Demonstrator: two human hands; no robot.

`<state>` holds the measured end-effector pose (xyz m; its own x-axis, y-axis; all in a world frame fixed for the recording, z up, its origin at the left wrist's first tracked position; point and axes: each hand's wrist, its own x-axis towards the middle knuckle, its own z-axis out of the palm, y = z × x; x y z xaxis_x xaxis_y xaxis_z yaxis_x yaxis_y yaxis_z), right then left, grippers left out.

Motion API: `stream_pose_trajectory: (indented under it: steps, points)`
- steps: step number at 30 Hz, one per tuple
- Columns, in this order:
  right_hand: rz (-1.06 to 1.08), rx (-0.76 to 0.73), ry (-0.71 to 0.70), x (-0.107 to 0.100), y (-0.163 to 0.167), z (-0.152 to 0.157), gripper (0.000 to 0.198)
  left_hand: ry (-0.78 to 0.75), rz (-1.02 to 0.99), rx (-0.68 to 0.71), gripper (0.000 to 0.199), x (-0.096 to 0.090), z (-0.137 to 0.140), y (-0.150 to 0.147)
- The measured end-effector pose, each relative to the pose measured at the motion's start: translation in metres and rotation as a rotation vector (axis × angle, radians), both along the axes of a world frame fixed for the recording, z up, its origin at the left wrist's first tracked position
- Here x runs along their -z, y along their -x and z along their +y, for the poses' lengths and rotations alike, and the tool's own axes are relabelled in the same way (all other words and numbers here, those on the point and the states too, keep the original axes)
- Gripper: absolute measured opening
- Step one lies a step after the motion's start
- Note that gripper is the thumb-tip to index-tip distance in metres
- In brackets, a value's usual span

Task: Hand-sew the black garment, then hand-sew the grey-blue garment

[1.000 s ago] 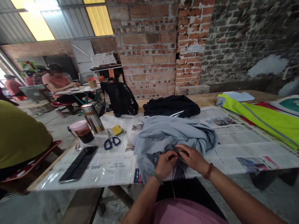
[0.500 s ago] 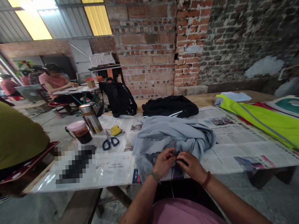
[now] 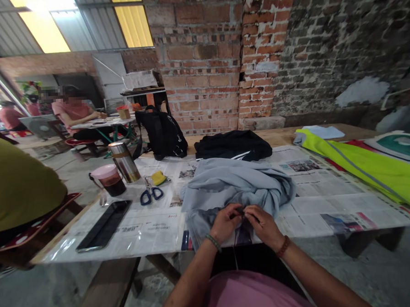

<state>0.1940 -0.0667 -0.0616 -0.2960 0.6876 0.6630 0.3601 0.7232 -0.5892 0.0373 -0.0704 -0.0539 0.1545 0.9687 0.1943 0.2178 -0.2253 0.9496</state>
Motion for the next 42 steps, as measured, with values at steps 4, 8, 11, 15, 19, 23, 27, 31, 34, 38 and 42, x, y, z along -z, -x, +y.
stream_pose_trajectory:
  steps: [4,8,11,15,19,23,27,31,34,38,42]
  points:
    - [0.055,0.029,-0.024,0.004,0.004,-0.003,0.015,-0.019,0.042,-0.019,0.034,0.000,-0.001,-0.002]
    - [0.109,0.058,0.018,0.003,0.004,-0.005,0.014,-0.047,0.123,-0.037,0.035,0.000,-0.002,-0.003]
    - [0.127,0.070,0.044,-0.005,0.004,-0.004,0.015,-0.071,0.215,-0.049,0.037,-0.002,-0.002,-0.003]
    - [0.053,0.032,0.022,-0.026,0.002,-0.001,0.015,-0.067,0.227,-0.058,0.036,-0.005,-0.003,-0.003]
    - [0.006,0.044,0.089,-0.049,-0.004,0.005,0.016,-0.052,0.189,-0.036,0.032,-0.007,-0.004,-0.002]
    - [0.056,0.026,0.413,-0.071,-0.015,0.010,0.019,-0.016,0.150,-0.041,0.031,-0.004,-0.003,-0.003]
    - [0.345,-0.141,0.771,-0.086,-0.019,0.007,0.023,-0.005,0.125,-0.048,0.031,-0.004,-0.002,-0.004]
    - [0.595,-0.354,0.994,-0.091,-0.015,0.013,0.025,-0.012,0.130,-0.027,0.030,-0.005,-0.003,-0.003]
    - [0.659,-0.366,1.059,-0.089,-0.013,0.032,0.020,-0.016,0.128,-0.038,0.029,-0.004,-0.002,-0.002]
    - [0.693,-0.348,0.986,-0.092,-0.016,0.061,0.012,-0.009,0.111,-0.042,0.031,-0.001,-0.001,-0.002]
    - [0.649,-0.284,0.843,-0.100,-0.021,0.083,0.012,0.003,0.108,-0.051,0.030,-0.002,-0.002,-0.003]
